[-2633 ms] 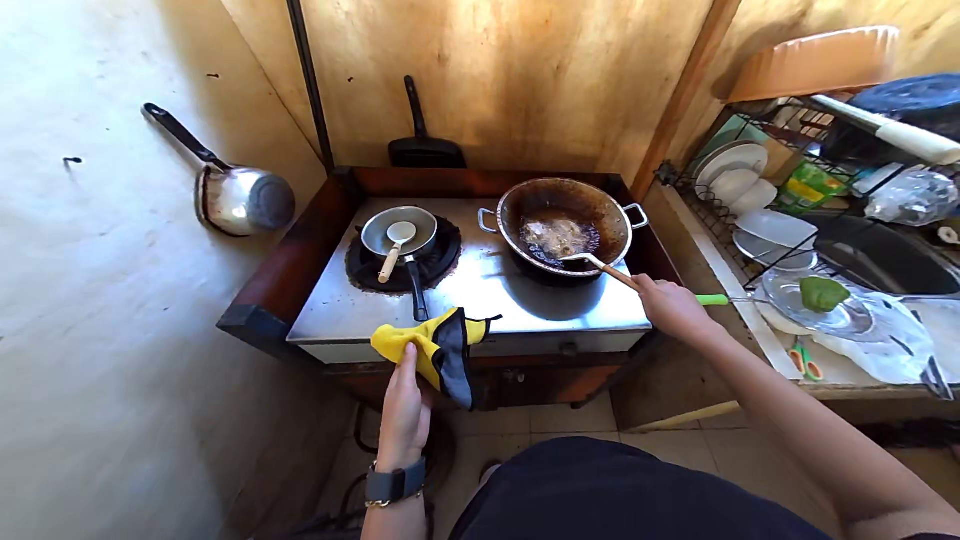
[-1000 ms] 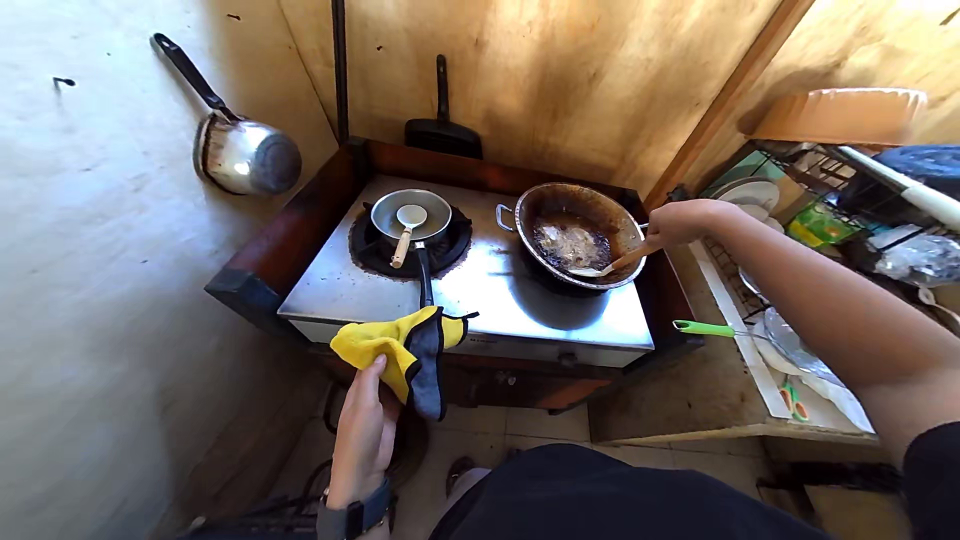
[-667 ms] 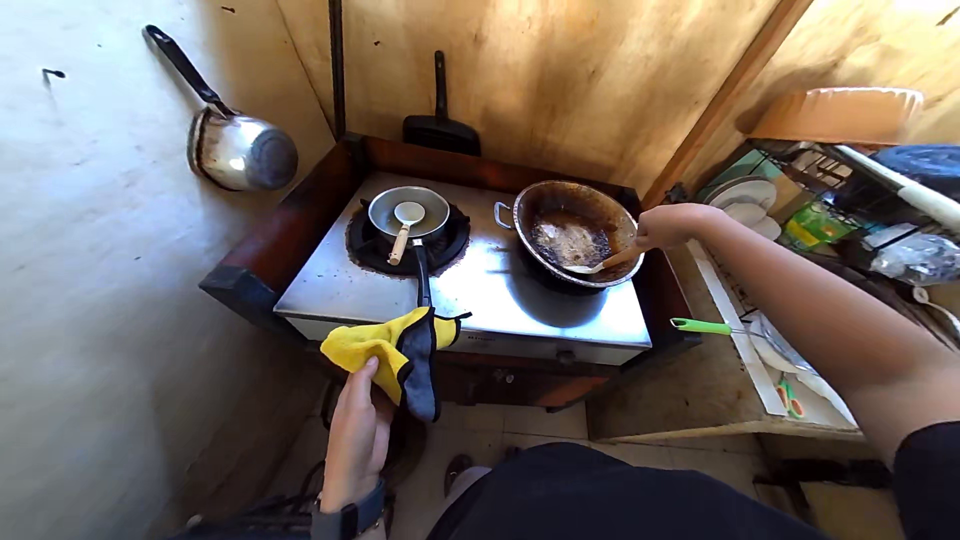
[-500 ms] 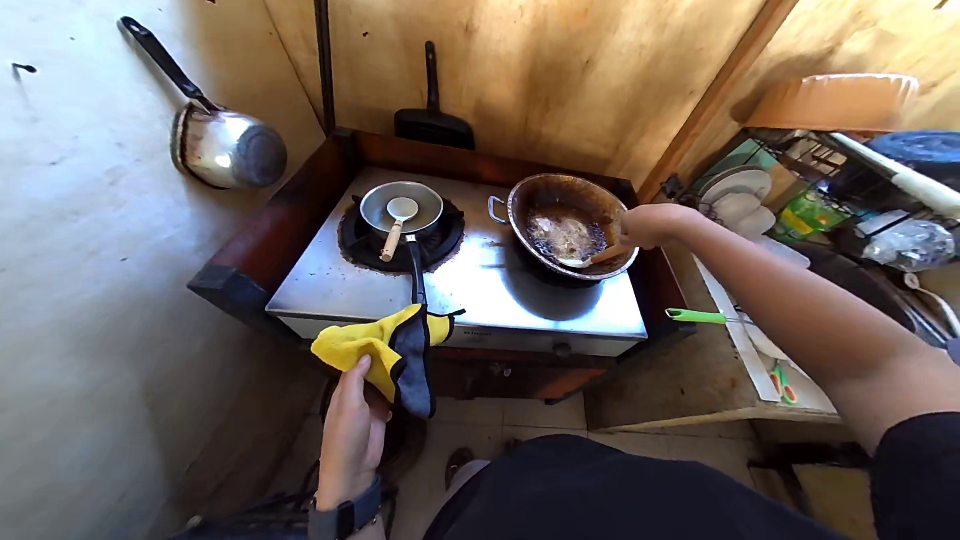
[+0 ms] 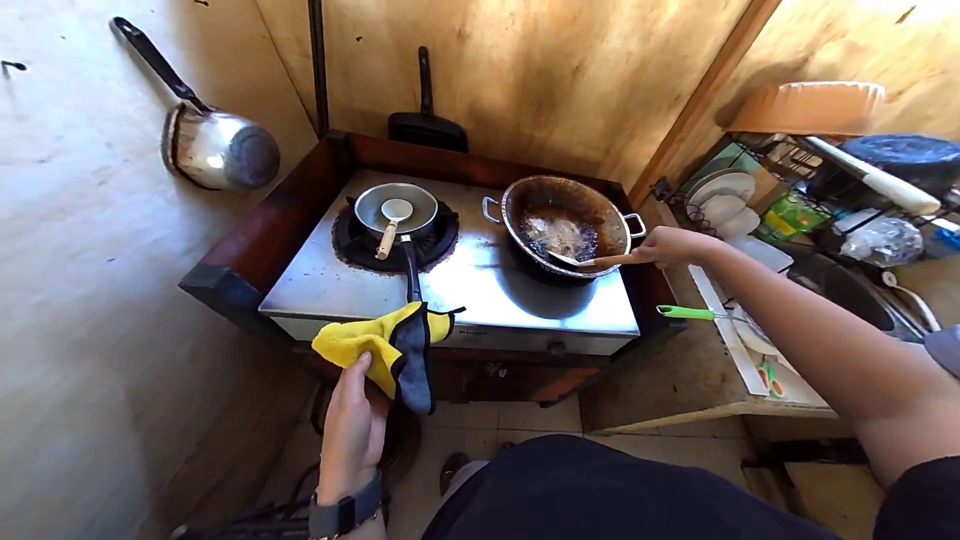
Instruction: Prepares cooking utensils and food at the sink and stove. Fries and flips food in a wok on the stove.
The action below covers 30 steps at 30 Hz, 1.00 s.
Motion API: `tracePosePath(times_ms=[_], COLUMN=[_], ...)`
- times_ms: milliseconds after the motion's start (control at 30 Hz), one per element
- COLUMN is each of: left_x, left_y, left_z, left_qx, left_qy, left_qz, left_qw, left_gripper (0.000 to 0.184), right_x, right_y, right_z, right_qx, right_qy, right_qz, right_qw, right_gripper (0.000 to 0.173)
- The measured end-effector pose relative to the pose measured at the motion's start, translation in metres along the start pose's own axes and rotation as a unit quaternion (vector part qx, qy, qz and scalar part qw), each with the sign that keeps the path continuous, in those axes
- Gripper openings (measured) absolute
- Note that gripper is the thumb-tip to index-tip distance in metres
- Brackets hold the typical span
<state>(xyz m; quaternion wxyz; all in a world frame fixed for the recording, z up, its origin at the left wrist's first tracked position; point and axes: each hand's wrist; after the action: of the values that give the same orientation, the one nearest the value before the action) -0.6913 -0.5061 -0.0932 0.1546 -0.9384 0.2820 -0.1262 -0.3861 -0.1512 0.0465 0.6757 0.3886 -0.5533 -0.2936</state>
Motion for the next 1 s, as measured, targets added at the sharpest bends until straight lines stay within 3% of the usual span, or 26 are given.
tracePosePath(times_ms=[200,367,533,733,833,1000], left_x=[0.004,0.006,0.005,0.000,-0.002,-0.006], left_y=[0.005,0.011,0.011,0.006,0.005,0.000], left_z=[-0.003,-0.004,-0.006,-0.008,-0.006,-0.003], left_qx=[-0.002,-0.027,-0.016,-0.020,-0.015,-0.010], left_qy=[0.002,0.005,0.000,0.011,0.010,0.014], left_qz=[-0.024,-0.031,-0.033,-0.045,-0.046,-0.043], left_qw=[1.000,0.999,0.999,0.999,0.999,0.999], left_gripper=[0.033,0.036,0.034,0.034,0.034,0.033], right_x=[-0.002,0.010,0.019,-0.009,-0.010,-0.011], right_y=[0.025,0.056,0.075,0.052,0.043,0.017], right_z=[0.004,0.025,0.051,0.062,0.067,0.033], right_qx=[0.016,0.162,0.270,0.301,0.313,0.250], right_qy=[-0.026,0.028,0.013,0.072,0.063,0.066], right_qz=[0.044,0.022,0.020,0.024,0.021,-0.007], right_qw=[0.999,0.986,0.963,0.950,0.947,0.966], right_gripper=[0.045,0.042,0.041,0.037,0.034,0.036])
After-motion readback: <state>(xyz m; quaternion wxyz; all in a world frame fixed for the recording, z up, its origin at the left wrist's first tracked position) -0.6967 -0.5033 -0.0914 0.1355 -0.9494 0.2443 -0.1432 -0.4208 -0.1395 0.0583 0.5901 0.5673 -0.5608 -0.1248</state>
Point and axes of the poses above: each hand's wrist, its own x-axis away from the middle knuckle, its own y-axis out of the back of the hand, z = x × y, and after that the axes turned 5 degrees about -y, right-handed
